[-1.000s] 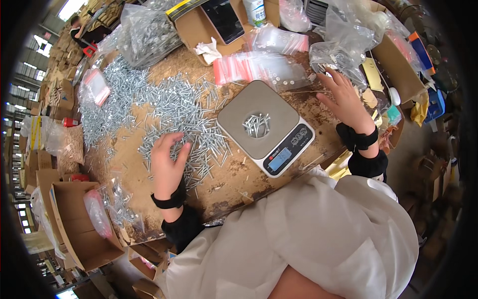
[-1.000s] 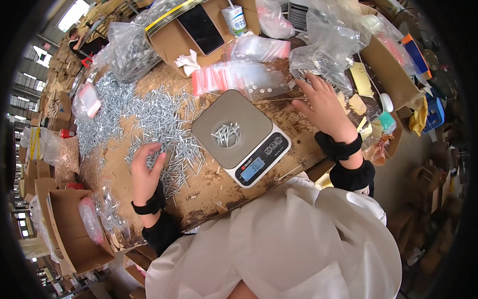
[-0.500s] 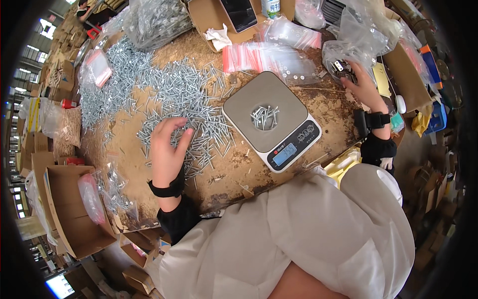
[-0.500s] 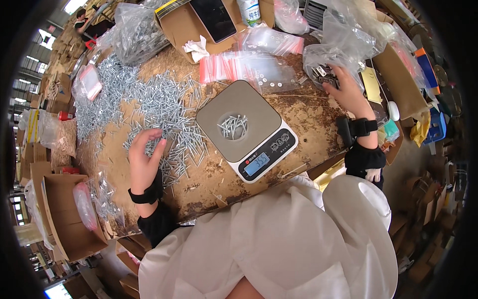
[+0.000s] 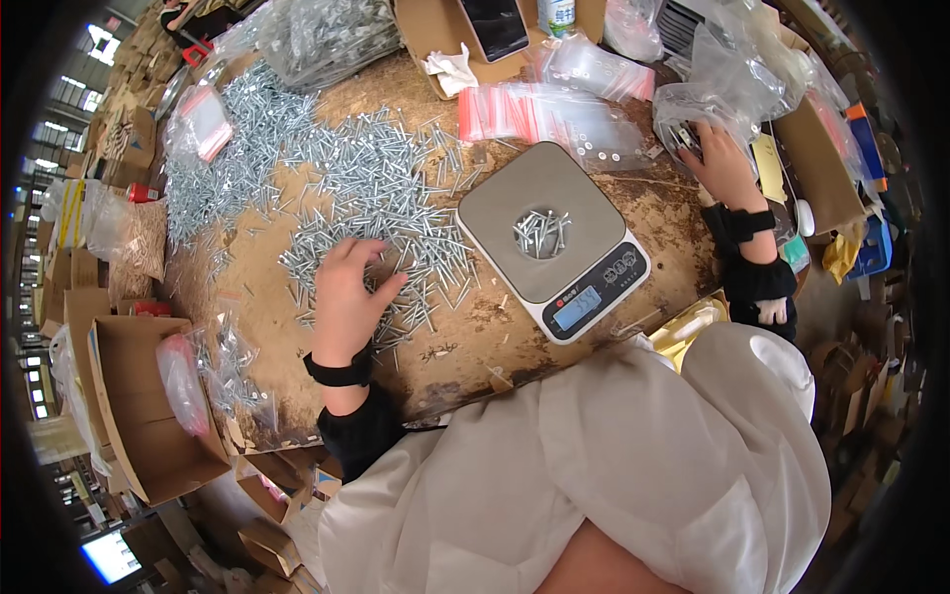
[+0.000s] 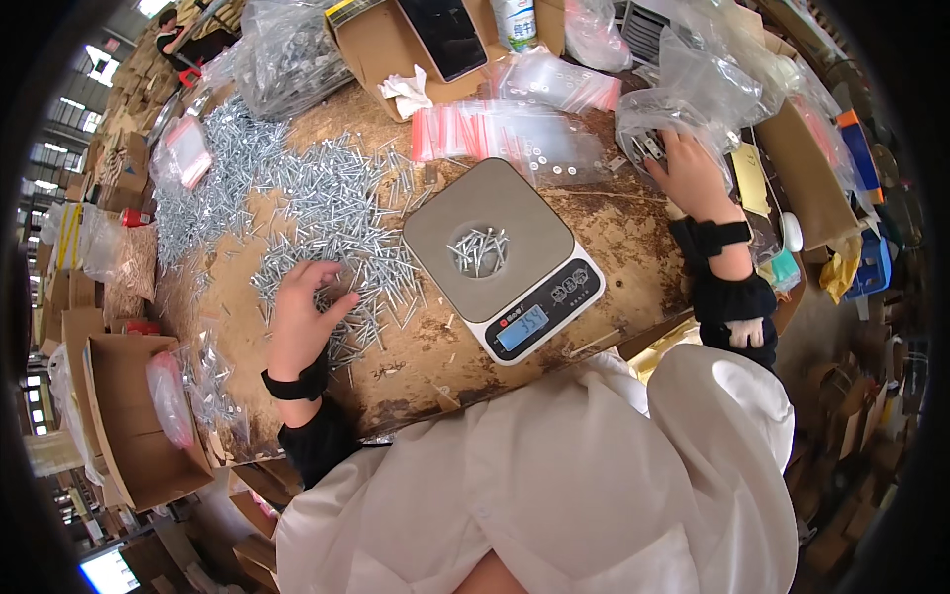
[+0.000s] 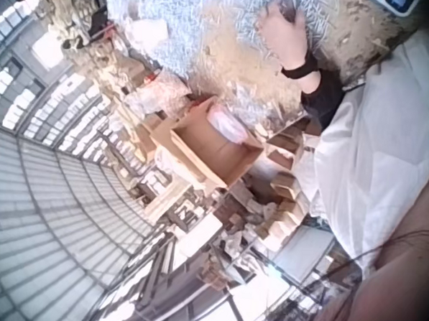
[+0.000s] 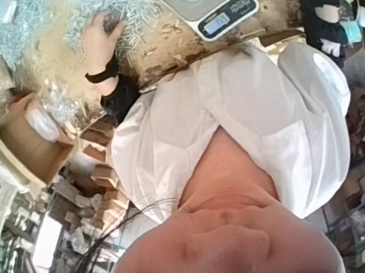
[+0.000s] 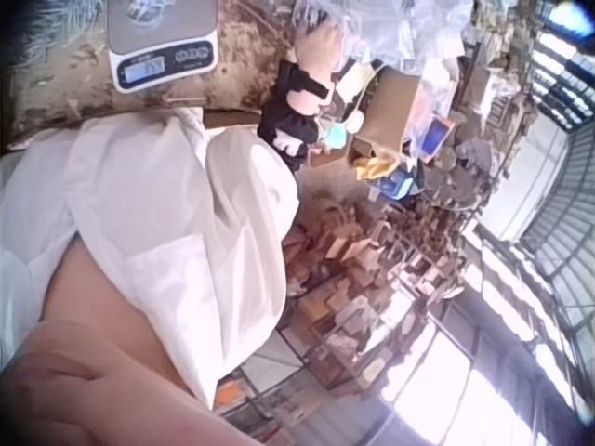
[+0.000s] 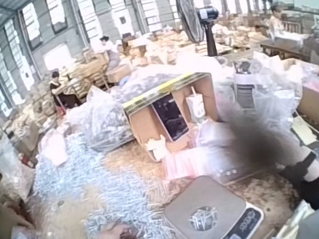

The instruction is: The person repeatedly scoops metal screws from a large pile on a table, places them onto a digital scale to weigh them, and then transfers the weighed screws into small plastic bags. The person seals each bag and sets it aside before repeating the process with a new batch of screws.

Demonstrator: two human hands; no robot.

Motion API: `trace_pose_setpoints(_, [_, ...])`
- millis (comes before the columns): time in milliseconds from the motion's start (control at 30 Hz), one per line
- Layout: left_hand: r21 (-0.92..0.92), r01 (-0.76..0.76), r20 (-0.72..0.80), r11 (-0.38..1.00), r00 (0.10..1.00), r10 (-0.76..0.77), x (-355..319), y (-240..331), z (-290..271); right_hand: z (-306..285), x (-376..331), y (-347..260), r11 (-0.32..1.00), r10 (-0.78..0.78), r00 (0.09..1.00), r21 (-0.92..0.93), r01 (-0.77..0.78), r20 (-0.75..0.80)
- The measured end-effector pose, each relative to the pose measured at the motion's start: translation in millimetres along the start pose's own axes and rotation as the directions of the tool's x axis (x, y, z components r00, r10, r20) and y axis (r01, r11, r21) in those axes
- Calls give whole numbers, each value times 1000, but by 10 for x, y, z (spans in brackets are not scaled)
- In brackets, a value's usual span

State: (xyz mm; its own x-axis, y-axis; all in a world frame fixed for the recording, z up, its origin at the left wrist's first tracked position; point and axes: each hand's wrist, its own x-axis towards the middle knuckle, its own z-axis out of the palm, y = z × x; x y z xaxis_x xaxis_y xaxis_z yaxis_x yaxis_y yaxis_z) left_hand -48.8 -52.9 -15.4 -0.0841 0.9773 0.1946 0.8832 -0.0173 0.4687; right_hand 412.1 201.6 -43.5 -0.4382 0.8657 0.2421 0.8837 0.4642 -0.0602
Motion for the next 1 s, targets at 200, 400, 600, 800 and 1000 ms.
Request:
trace_pose_setpoints(200, [77,12,79,997,997,-18,9,41,47,-45,-222,14,1000,18,998,13,-19,65])
trace_pose_setpoints(400, [46,71,102,996,992,-75,-11,99,70,-9,-234,55,989,-88,996,115,89,-17])
trace_pose_setpoints(600, [43,77,132,996,988,-82,1,104,90,-233,-415,-280,971,-145,988,185,151,-46])
trace_pose_setpoints(800, [-1,69,110,998,992,-69,1,54,96,-422,-584,-408,925,-136,990,362,117,27])
trace_pose_setpoints(1000, [-47,114,24,992,993,-113,7,47,31,-478,-630,-360,831,-52,997,556,9,62])
